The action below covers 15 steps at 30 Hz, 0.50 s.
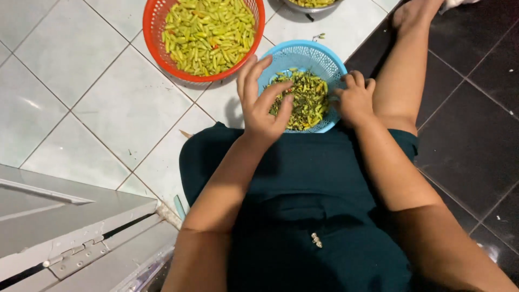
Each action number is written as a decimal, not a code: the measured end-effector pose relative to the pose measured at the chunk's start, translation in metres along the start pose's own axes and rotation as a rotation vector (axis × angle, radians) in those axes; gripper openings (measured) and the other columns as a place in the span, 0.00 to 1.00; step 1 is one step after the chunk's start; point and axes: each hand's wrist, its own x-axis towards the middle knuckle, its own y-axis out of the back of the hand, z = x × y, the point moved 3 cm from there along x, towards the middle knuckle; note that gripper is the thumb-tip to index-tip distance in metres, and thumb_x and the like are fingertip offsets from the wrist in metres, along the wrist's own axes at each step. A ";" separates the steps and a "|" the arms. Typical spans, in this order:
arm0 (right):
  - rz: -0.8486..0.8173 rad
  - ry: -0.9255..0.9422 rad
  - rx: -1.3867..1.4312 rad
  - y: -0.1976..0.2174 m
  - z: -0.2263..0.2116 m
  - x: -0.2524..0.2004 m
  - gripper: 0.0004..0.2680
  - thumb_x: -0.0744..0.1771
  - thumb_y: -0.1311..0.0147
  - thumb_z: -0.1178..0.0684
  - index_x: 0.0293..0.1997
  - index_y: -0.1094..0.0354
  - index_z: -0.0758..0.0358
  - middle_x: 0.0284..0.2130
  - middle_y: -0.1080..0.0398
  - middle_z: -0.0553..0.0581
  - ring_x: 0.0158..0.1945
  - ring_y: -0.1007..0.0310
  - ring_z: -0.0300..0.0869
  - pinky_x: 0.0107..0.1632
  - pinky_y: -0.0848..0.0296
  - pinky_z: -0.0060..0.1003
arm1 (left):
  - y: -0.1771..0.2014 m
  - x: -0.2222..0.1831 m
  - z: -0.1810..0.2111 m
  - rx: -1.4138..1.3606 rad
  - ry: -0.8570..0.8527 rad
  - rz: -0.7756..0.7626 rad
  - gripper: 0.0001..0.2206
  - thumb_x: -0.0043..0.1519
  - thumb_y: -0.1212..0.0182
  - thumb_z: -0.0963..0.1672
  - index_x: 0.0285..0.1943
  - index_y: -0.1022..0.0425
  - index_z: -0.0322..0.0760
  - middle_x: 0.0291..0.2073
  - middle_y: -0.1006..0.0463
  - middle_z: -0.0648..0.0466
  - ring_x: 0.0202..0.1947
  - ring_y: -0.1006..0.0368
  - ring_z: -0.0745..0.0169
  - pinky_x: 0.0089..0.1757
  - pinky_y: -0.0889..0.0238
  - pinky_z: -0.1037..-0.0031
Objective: Removing stems from green chilies by hand and placing them into a colander while sitting on the floor.
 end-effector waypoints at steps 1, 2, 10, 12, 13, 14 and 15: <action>-0.047 0.006 -0.092 -0.001 -0.005 0.001 0.08 0.60 0.35 0.38 0.37 0.23 0.37 0.53 0.35 0.48 0.68 0.47 0.50 0.57 0.48 0.55 | -0.015 -0.031 -0.028 -0.061 0.141 -0.035 0.05 0.66 0.40 0.41 0.46 0.19 0.41 0.68 0.35 0.47 0.73 0.46 0.35 0.66 0.54 0.37; -0.060 0.006 -0.088 0.000 -0.010 -0.001 0.08 0.60 0.35 0.38 0.37 0.23 0.37 0.53 0.35 0.48 0.68 0.47 0.50 0.57 0.48 0.55 | -0.017 -0.068 -0.046 -0.062 0.154 -0.039 0.05 0.66 0.40 0.41 0.46 0.19 0.41 0.68 0.35 0.47 0.73 0.46 0.35 0.66 0.54 0.37; -0.081 0.085 -0.108 -0.023 -0.022 0.008 0.05 0.64 0.40 0.47 0.29 0.23 0.48 0.43 0.36 0.50 0.59 0.45 0.52 0.52 0.49 0.54 | -0.041 -0.131 -0.113 0.266 0.477 -0.312 0.04 0.62 0.32 0.42 0.44 0.19 0.41 0.50 0.24 0.55 0.62 0.34 0.48 0.62 0.69 0.25; -0.096 0.073 -0.098 -0.033 -0.021 0.005 0.05 0.64 0.41 0.45 0.31 0.22 0.48 0.44 0.35 0.50 0.60 0.45 0.53 0.53 0.49 0.55 | -0.038 -0.120 -0.100 0.250 0.447 -0.342 0.03 0.63 0.33 0.42 0.43 0.18 0.40 0.48 0.23 0.54 0.61 0.32 0.49 0.63 0.64 0.28; -0.130 0.068 -0.085 -0.036 -0.020 -0.001 0.07 0.65 0.41 0.42 0.33 0.22 0.49 0.46 0.35 0.51 0.61 0.46 0.53 0.54 0.49 0.56 | -0.037 -0.117 -0.089 0.231 0.436 -0.377 0.02 0.63 0.33 0.41 0.42 0.18 0.38 0.46 0.21 0.53 0.60 0.31 0.49 0.64 0.59 0.31; -0.128 0.070 -0.088 -0.028 -0.023 0.003 0.07 0.65 0.41 0.42 0.33 0.22 0.49 0.46 0.35 0.51 0.61 0.46 0.53 0.54 0.49 0.56 | -0.041 -0.118 -0.091 0.231 0.435 -0.373 0.02 0.63 0.33 0.41 0.42 0.18 0.38 0.46 0.21 0.53 0.60 0.31 0.49 0.64 0.59 0.31; -0.204 0.049 -0.117 -0.022 -0.029 0.004 0.06 0.66 0.43 0.44 0.36 0.21 0.48 0.47 0.34 0.50 0.62 0.46 0.52 0.54 0.50 0.56 | -0.043 -0.120 -0.091 0.233 0.433 -0.402 0.03 0.63 0.33 0.41 0.42 0.18 0.38 0.46 0.22 0.52 0.61 0.32 0.48 0.64 0.65 0.28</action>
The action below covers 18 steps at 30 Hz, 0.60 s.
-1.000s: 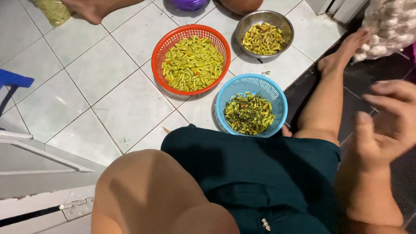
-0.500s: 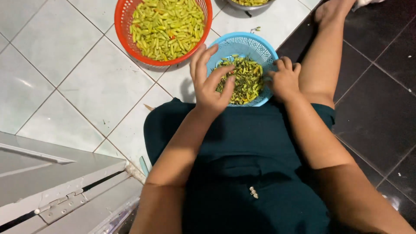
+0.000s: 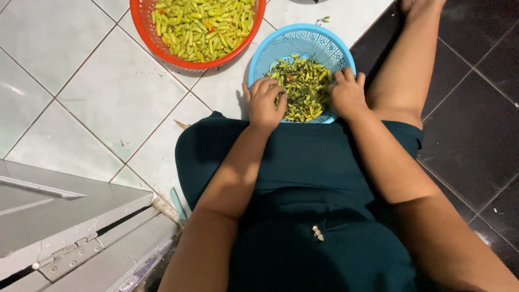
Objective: Removing stems from green chilies by hand and placing them into a colander while sitting on the floor.
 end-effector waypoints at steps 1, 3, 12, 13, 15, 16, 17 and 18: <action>-0.078 -0.019 -0.026 0.007 -0.005 0.000 0.06 0.67 0.44 0.46 0.39 0.19 0.47 0.48 0.32 0.50 0.62 0.46 0.52 0.55 0.50 0.56 | -0.003 -0.001 0.000 0.009 -0.003 -0.027 0.03 0.64 0.34 0.42 0.42 0.17 0.37 0.45 0.22 0.51 0.62 0.33 0.47 0.64 0.70 0.24; -0.082 -0.009 -0.018 0.019 -0.010 0.002 0.06 0.66 0.44 0.46 0.38 0.20 0.48 0.48 0.32 0.51 0.62 0.46 0.52 0.54 0.50 0.55 | -0.005 -0.003 -0.004 0.008 -0.012 -0.017 0.04 0.64 0.34 0.42 0.42 0.18 0.36 0.45 0.21 0.49 0.62 0.33 0.46 0.64 0.72 0.25; -0.036 0.020 0.336 0.026 -0.014 0.000 0.13 0.58 0.34 0.44 0.41 0.28 0.54 0.36 0.27 0.52 0.51 0.31 0.51 0.53 0.38 0.48 | -0.013 -0.006 0.013 -0.022 -0.105 -0.269 0.12 0.65 0.35 0.42 0.55 0.22 0.34 0.55 0.26 0.45 0.67 0.37 0.40 0.65 0.45 0.42; -0.010 0.048 0.515 0.037 -0.023 0.000 0.10 0.60 0.34 0.50 0.40 0.29 0.56 0.32 0.26 0.55 0.47 0.27 0.53 0.52 0.34 0.47 | -0.015 -0.005 0.018 -0.052 -0.100 -0.386 0.18 0.65 0.35 0.44 0.64 0.25 0.36 0.60 0.27 0.45 0.70 0.39 0.40 0.65 0.42 0.46; 0.013 0.046 0.672 0.060 -0.038 0.001 0.09 0.61 0.34 0.53 0.40 0.29 0.57 0.33 0.26 0.57 0.47 0.27 0.56 0.51 0.32 0.49 | -0.030 -0.012 0.013 -0.058 -0.073 -0.464 0.18 0.66 0.35 0.45 0.63 0.25 0.35 0.59 0.26 0.44 0.68 0.36 0.41 0.64 0.39 0.49; 0.023 0.039 0.832 0.070 -0.045 -0.002 0.09 0.62 0.35 0.56 0.41 0.29 0.58 0.34 0.27 0.59 0.47 0.27 0.60 0.50 0.30 0.50 | -0.040 -0.018 0.011 -0.071 -0.038 -0.552 0.19 0.67 0.36 0.47 0.63 0.25 0.33 0.59 0.25 0.42 0.67 0.33 0.41 0.63 0.36 0.52; 0.025 0.042 0.830 0.072 -0.044 0.003 0.09 0.62 0.35 0.56 0.41 0.29 0.58 0.34 0.27 0.59 0.47 0.27 0.60 0.50 0.30 0.50 | -0.043 -0.015 0.005 -0.071 -0.039 -0.547 0.19 0.67 0.36 0.47 0.63 0.25 0.33 0.59 0.25 0.42 0.67 0.33 0.41 0.63 0.36 0.52; 0.065 0.063 0.888 0.075 -0.047 0.002 0.08 0.62 0.35 0.57 0.41 0.29 0.59 0.34 0.27 0.60 0.46 0.26 0.61 0.49 0.29 0.51 | -0.046 -0.019 0.000 -0.071 -0.006 -0.567 0.15 0.68 0.39 0.46 0.61 0.24 0.34 0.55 0.23 0.44 0.62 0.29 0.43 0.59 0.33 0.54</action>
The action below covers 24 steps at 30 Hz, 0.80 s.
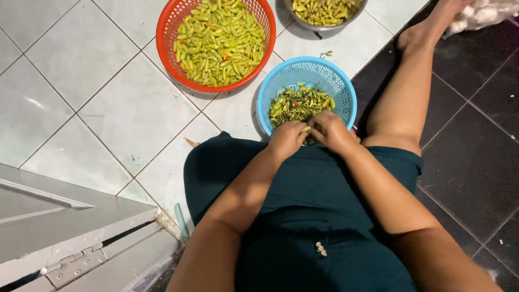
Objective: Removing stems from green chilies by hand and placing them into a colander while sitting on the floor.
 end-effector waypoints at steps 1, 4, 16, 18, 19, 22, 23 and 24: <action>0.029 0.033 0.058 0.000 -0.003 -0.001 0.07 0.63 0.35 0.58 0.41 0.28 0.61 0.33 0.27 0.62 0.45 0.26 0.61 0.48 0.28 0.51 | -0.005 -0.002 -0.006 -0.009 0.032 -0.018 0.13 0.70 0.42 0.45 0.59 0.23 0.35 0.52 0.21 0.45 0.57 0.25 0.44 0.56 0.29 0.57; 0.054 -0.024 0.236 0.007 -0.009 0.003 0.02 0.67 0.38 0.61 0.40 0.26 0.65 0.32 0.26 0.62 0.42 0.25 0.60 0.47 0.27 0.51 | 0.008 -0.001 0.002 -0.092 0.038 -0.028 0.13 0.72 0.45 0.45 0.59 0.23 0.33 0.49 0.19 0.43 0.52 0.22 0.43 0.52 0.26 0.57; 0.037 -0.160 0.412 -0.002 0.010 0.001 0.03 0.68 0.36 0.59 0.38 0.26 0.66 0.27 0.27 0.60 0.36 0.26 0.50 0.42 0.28 0.45 | -0.007 0.009 -0.023 -0.446 0.065 -0.048 0.14 0.75 0.54 0.45 0.53 0.24 0.29 0.36 0.20 0.41 0.40 0.21 0.41 0.42 0.25 0.58; 0.050 -0.167 0.368 -0.001 0.006 0.000 0.04 0.68 0.37 0.58 0.37 0.27 0.66 0.27 0.27 0.61 0.35 0.26 0.53 0.42 0.28 0.46 | -0.004 0.009 -0.017 -0.421 0.073 -0.021 0.14 0.74 0.52 0.45 0.52 0.24 0.29 0.35 0.20 0.41 0.39 0.21 0.41 0.41 0.26 0.58; 0.066 -0.181 0.321 0.001 0.003 0.003 0.05 0.68 0.37 0.58 0.36 0.28 0.66 0.27 0.27 0.63 0.35 0.26 0.56 0.41 0.28 0.48 | 0.000 0.010 -0.014 -0.401 0.078 -0.001 0.13 0.74 0.51 0.45 0.51 0.23 0.29 0.35 0.20 0.40 0.39 0.21 0.40 0.40 0.26 0.58; 0.085 -0.158 0.175 -0.010 0.016 0.010 0.04 0.67 0.38 0.53 0.36 0.26 0.60 0.28 0.26 0.63 0.36 0.25 0.59 0.42 0.27 0.49 | -0.011 0.016 -0.027 -0.368 0.114 0.051 0.14 0.74 0.52 0.46 0.49 0.22 0.31 0.31 0.21 0.46 0.35 0.22 0.47 0.39 0.28 0.63; 0.090 -0.120 0.175 -0.012 0.014 0.014 0.04 0.67 0.38 0.53 0.36 0.26 0.60 0.28 0.26 0.63 0.36 0.25 0.59 0.42 0.27 0.49 | -0.003 0.016 -0.024 -0.348 0.106 0.083 0.14 0.74 0.52 0.46 0.49 0.22 0.31 0.31 0.21 0.46 0.35 0.22 0.47 0.39 0.28 0.63; 0.099 -0.144 0.123 -0.014 0.014 0.015 0.05 0.66 0.38 0.53 0.35 0.26 0.60 0.27 0.26 0.63 0.36 0.25 0.60 0.42 0.26 0.50 | 0.001 0.014 -0.020 -0.321 0.118 0.073 0.13 0.74 0.52 0.45 0.44 0.24 0.32 0.27 0.25 0.49 0.30 0.26 0.50 0.36 0.30 0.65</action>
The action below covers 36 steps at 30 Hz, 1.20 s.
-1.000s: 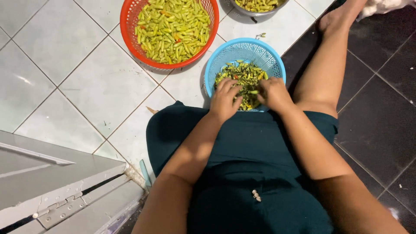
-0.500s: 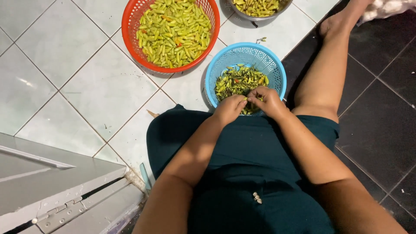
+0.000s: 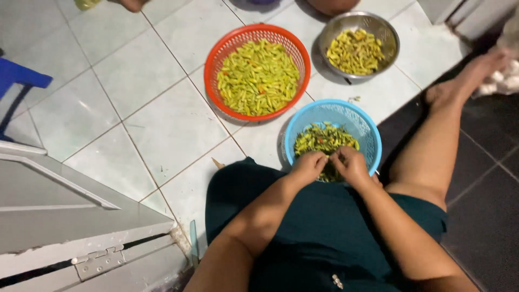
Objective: Removing stems from green chilies by hand and placing them into a colander while sitting on the floor.
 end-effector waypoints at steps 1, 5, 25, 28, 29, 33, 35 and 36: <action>0.015 -0.021 -0.052 -0.003 0.002 0.001 0.05 0.66 0.38 0.52 0.34 0.26 0.61 0.27 0.27 0.64 0.36 0.26 0.60 0.43 0.26 0.50 | 0.002 -0.002 0.004 0.027 0.013 -0.006 0.14 0.74 0.53 0.45 0.40 0.25 0.33 0.23 0.29 0.51 0.25 0.29 0.54 0.33 0.32 0.66; 0.053 0.005 -0.043 -0.013 0.001 0.015 0.05 0.67 0.42 0.56 0.31 0.28 0.61 0.25 0.27 0.60 0.34 0.26 0.56 0.41 0.26 0.46 | 0.010 0.002 0.006 0.042 -0.015 0.075 0.16 0.74 0.54 0.44 0.31 0.30 0.38 0.18 0.33 0.55 0.20 0.34 0.60 0.29 0.35 0.70; -0.540 -0.347 -0.875 -0.041 0.062 0.002 0.33 0.56 0.29 0.33 0.64 0.38 0.53 0.53 0.27 0.66 0.55 0.26 0.62 0.48 0.25 0.62 | 0.009 0.007 -0.026 -0.812 0.258 0.302 0.12 0.68 0.49 0.39 0.55 0.24 0.23 0.29 0.26 0.48 0.29 0.30 0.67 0.35 0.32 0.74; -0.556 -0.398 -0.712 -0.041 0.055 0.003 0.26 0.63 0.40 0.47 0.69 0.42 0.57 0.52 0.28 0.73 0.48 0.21 0.65 0.44 0.23 0.63 | 0.001 0.011 -0.037 -0.753 0.218 0.271 0.13 0.68 0.50 0.40 0.55 0.23 0.24 0.29 0.26 0.47 0.30 0.29 0.67 0.35 0.31 0.74; -0.545 -0.418 -0.715 -0.034 0.042 -0.003 0.26 0.63 0.40 0.47 0.69 0.42 0.57 0.52 0.28 0.73 0.48 0.21 0.65 0.44 0.23 0.63 | 0.002 0.005 -0.029 -0.756 0.212 0.249 0.13 0.68 0.50 0.40 0.55 0.23 0.24 0.29 0.26 0.47 0.30 0.29 0.67 0.35 0.31 0.74; -0.498 -0.386 -0.655 -0.030 0.025 0.002 0.20 0.67 0.50 0.56 0.68 0.42 0.66 0.54 0.31 0.80 0.46 0.21 0.69 0.44 0.23 0.63 | 0.011 0.000 -0.023 -0.689 0.210 0.181 0.13 0.69 0.52 0.39 0.56 0.24 0.25 0.30 0.29 0.49 0.32 0.32 0.65 0.36 0.32 0.71; -0.450 -0.394 -0.662 -0.031 0.031 -0.006 0.18 0.68 0.51 0.57 0.67 0.42 0.66 0.54 0.33 0.79 0.45 0.21 0.68 0.44 0.22 0.63 | 0.003 -0.002 -0.027 -0.666 0.214 0.157 0.13 0.70 0.52 0.39 0.57 0.24 0.26 0.30 0.28 0.48 0.32 0.32 0.64 0.37 0.32 0.70; -0.461 -0.359 -0.643 -0.031 0.030 -0.006 0.16 0.68 0.52 0.58 0.64 0.40 0.68 0.51 0.31 0.78 0.44 0.21 0.68 0.43 0.22 0.62 | 0.004 -0.002 -0.026 -0.664 0.208 0.172 0.13 0.69 0.52 0.39 0.57 0.24 0.25 0.30 0.28 0.47 0.31 0.32 0.64 0.36 0.31 0.70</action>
